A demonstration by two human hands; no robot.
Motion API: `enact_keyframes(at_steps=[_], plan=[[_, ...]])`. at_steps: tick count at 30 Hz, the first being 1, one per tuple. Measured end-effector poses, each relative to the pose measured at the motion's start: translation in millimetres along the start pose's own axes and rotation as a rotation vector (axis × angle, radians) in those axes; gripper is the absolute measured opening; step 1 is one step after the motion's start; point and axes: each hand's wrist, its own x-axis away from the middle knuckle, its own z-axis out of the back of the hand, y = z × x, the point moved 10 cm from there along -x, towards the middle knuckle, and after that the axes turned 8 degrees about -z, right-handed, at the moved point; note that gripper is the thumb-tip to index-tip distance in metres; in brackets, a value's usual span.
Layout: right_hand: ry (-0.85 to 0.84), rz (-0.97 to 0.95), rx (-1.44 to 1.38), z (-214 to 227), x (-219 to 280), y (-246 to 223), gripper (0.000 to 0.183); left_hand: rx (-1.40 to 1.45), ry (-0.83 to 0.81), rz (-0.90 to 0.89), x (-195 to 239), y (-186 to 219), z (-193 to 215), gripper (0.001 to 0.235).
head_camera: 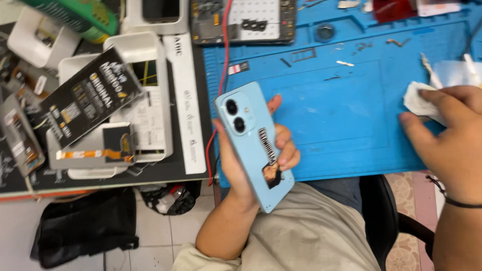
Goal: The person picks up a light blue smartphone, peels off a protective film from the screen, and wipes the screen and back with a white cloth. The person then places the phone on a blue workbench mat.
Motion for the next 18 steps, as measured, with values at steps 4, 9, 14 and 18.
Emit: enact_keyframes(at_steps=[4,9,14,18], plan=[[-0.015,-0.14,-0.092,-33.2,8.9,38.4,0.027,0.061,0.034,0.014,2.8,1.2,3.1,0.107],[-0.034,-0.359,-0.187,-50.7,0.1,66.4,0.027,0.065,0.017,0.003,0.7,1.3,-0.2,0.106],[-0.143,-0.443,-0.259,-45.1,-4.3,58.3,0.037,0.096,-0.011,0.012,-0.5,-0.7,-4.6,0.109],[-0.212,-0.408,-0.201,-39.2,1.3,43.4,0.036,0.086,-0.034,0.021,0.5,3.3,-10.3,0.107]])
